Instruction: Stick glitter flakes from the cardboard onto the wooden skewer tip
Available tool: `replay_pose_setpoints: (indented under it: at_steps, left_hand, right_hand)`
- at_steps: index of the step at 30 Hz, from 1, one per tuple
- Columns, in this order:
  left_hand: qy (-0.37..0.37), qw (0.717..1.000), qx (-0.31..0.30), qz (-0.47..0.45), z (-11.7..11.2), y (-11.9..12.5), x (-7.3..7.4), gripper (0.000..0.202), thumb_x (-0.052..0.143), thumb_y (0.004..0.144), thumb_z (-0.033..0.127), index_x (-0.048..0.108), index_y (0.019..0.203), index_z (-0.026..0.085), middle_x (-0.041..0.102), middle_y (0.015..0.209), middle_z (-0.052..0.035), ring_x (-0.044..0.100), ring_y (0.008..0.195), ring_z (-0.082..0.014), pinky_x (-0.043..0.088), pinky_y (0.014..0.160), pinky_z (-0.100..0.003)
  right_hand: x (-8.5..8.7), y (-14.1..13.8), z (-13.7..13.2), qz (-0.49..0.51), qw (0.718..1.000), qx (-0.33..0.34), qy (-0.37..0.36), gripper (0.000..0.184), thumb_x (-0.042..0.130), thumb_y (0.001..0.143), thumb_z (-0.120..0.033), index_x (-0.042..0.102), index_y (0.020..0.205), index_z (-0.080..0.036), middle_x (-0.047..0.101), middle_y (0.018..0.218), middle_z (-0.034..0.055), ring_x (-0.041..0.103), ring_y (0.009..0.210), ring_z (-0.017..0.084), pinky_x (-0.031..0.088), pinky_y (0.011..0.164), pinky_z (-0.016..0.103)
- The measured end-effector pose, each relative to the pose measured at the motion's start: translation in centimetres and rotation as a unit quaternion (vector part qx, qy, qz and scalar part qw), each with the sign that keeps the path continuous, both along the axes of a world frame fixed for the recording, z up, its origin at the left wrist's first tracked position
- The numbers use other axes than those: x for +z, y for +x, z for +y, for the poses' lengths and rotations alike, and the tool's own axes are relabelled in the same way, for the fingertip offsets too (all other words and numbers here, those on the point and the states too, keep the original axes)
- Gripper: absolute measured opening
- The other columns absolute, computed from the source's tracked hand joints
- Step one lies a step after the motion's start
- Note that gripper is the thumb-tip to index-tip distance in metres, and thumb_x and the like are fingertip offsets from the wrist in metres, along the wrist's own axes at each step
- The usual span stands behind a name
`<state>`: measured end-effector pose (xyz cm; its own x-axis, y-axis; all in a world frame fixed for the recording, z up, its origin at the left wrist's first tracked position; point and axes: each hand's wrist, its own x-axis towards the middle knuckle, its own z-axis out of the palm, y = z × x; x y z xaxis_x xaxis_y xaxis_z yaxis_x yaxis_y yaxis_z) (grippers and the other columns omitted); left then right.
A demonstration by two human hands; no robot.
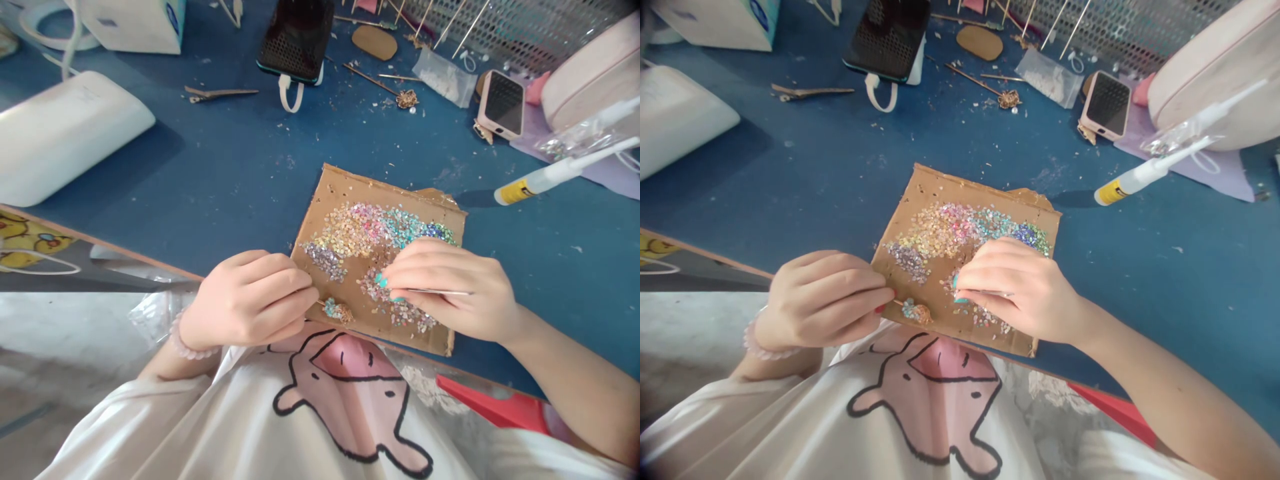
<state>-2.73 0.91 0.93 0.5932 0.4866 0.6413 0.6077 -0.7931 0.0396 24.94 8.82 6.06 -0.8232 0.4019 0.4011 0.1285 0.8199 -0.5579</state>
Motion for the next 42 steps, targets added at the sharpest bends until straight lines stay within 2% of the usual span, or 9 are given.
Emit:
replay_pose_setpoints:
  at_steps: [5, 7, 11, 13, 26, 37, 39, 42]
  left_hand:
    - [-0.022, 1.0, 0.005, -0.012, -0.16, 0.16, -0.05, 0.027, 0.064, 0.077, 0.014, 0.066, 0.088, 0.039, 0.065, 0.083, 0.0005, 0.055, 0.071, -0.0208, 0.049, 0.049, -0.039]
    - [-0.019, 1.0, 0.002, -0.006, -0.17, 0.12, -0.03, 0.023, 0.063, 0.079, 0.015, 0.067, 0.09, 0.035, 0.065, 0.084, 0.0, 0.055, 0.072, -0.0195, 0.049, 0.05, -0.038]
    - [-0.002, 1.0, -0.009, 0.003, -0.03, 0.02, 0.02, 0.008, 0.057, 0.09, 0.017, 0.063, 0.094, 0.016, 0.063, 0.084, -0.0009, 0.054, 0.072, -0.0156, 0.046, 0.054, -0.033]
    - [-0.003, 1.0, -0.01, 0.003, 0.07, 0.01, 0.02, 0.007, 0.056, 0.091, 0.016, 0.062, 0.094, 0.014, 0.063, 0.085, -0.0006, 0.053, 0.073, -0.0149, 0.044, 0.056, -0.032]
    - [-0.005, 1.0, -0.008, 0.005, 0.06, -0.01, -0.05, 0.007, 0.056, 0.092, 0.017, 0.062, 0.095, 0.014, 0.062, 0.087, -0.0005, 0.053, 0.075, -0.0152, 0.043, 0.059, -0.031]
    - [-0.003, 1.0, -0.001, 0.005, -0.14, -0.11, -0.08, 0.008, 0.054, 0.091, 0.017, 0.061, 0.095, 0.015, 0.063, 0.085, 0.0004, 0.054, 0.073, -0.0144, 0.044, 0.057, -0.031]
    - [-0.002, 1.0, 0.002, 0.006, -0.11, -0.02, -0.06, 0.009, 0.055, 0.09, 0.018, 0.062, 0.095, 0.018, 0.063, 0.084, 0.0002, 0.055, 0.072, -0.0149, 0.046, 0.055, -0.032]
    - [-0.012, 1.0, 0.007, -0.003, -0.06, 0.12, -0.02, 0.017, 0.059, 0.083, 0.017, 0.063, 0.094, 0.03, 0.065, 0.082, -0.0001, 0.056, 0.069, -0.0182, 0.048, 0.05, -0.036]
  right_hand:
    - [0.04, -0.06, -0.13, -0.001, 1.0, -0.002, 0.002, 0.007, 0.064, 0.095, -0.013, 0.068, 0.096, -0.018, 0.075, 0.084, 0.0045, 0.068, 0.08, 0.016, 0.058, 0.077, 0.034]
    - [0.03, -0.04, -0.13, 0.0, 1.0, -0.001, 0.002, 0.006, 0.064, 0.094, -0.013, 0.068, 0.095, -0.018, 0.075, 0.084, 0.0048, 0.068, 0.08, 0.016, 0.058, 0.076, 0.034]
    - [-0.02, -0.06, -0.11, 0.003, 1.0, -0.001, 0.002, 0.006, 0.066, 0.093, -0.012, 0.068, 0.096, -0.017, 0.075, 0.084, 0.0053, 0.068, 0.081, 0.016, 0.058, 0.077, 0.034]
    - [-0.02, -0.1, -0.11, 0.0, 1.0, -0.003, 0.004, 0.005, 0.066, 0.093, -0.013, 0.068, 0.096, -0.017, 0.076, 0.086, 0.0051, 0.069, 0.082, 0.016, 0.058, 0.078, 0.034]
    - [0.16, -0.2, -0.04, -0.001, 1.0, 0.0, -0.009, 0.008, 0.062, 0.096, -0.015, 0.069, 0.095, -0.019, 0.075, 0.085, 0.0041, 0.069, 0.082, 0.015, 0.06, 0.078, 0.033]
    - [0.09, -0.1, 0.06, 0.001, 1.0, -0.002, -0.008, 0.006, 0.064, 0.094, -0.015, 0.069, 0.094, -0.017, 0.076, 0.083, 0.005, 0.07, 0.079, 0.016, 0.061, 0.077, 0.035]
    - [0.18, -0.11, 0.1, 0.003, 1.0, -0.006, -0.004, 0.007, 0.063, 0.095, -0.016, 0.069, 0.094, -0.019, 0.076, 0.083, 0.0042, 0.07, 0.079, 0.016, 0.061, 0.077, 0.035]
    - [0.24, -0.14, 0.22, 0.007, 1.0, -0.021, 0.012, 0.01, 0.062, 0.095, -0.014, 0.07, 0.091, -0.021, 0.077, 0.083, 0.003, 0.072, 0.079, 0.016, 0.061, 0.078, 0.034]
